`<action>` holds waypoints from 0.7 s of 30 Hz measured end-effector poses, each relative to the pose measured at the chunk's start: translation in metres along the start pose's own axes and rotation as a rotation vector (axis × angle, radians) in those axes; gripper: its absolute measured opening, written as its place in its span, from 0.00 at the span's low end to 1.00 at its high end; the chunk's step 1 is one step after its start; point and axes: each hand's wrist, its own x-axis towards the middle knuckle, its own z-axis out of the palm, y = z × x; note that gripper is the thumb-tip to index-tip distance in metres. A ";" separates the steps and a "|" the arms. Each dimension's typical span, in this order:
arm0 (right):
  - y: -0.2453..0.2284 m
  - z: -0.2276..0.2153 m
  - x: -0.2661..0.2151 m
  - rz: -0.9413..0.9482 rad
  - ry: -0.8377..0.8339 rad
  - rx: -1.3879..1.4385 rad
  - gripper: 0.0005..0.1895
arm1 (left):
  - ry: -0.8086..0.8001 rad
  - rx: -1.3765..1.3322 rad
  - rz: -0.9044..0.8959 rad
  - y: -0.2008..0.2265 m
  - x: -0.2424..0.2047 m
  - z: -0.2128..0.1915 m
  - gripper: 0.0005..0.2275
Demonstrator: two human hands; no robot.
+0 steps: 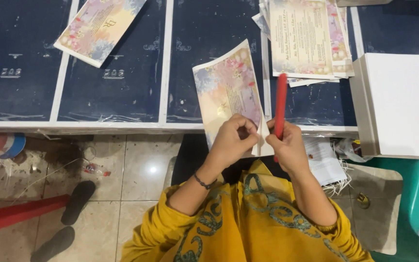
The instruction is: The person assembles books by inserting a stack of white paper into a decorative cover. They repeatedly pick up a cover, open it, place the paper inside, and then close the book before moving it aside.
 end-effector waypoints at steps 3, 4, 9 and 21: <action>0.008 -0.001 0.014 -0.059 0.070 -0.202 0.14 | 0.036 0.040 0.044 0.003 -0.002 -0.016 0.04; 0.004 0.002 0.018 -0.076 0.092 -0.324 0.12 | 0.099 0.095 0.076 0.007 -0.004 -0.027 0.05; 0.027 -0.013 0.049 -0.064 0.168 -0.614 0.14 | 0.373 0.243 0.132 0.011 -0.017 -0.148 0.06; -0.007 -0.083 0.064 0.001 -0.036 -1.102 0.16 | 0.477 1.003 -0.020 -0.116 -0.025 -0.281 0.10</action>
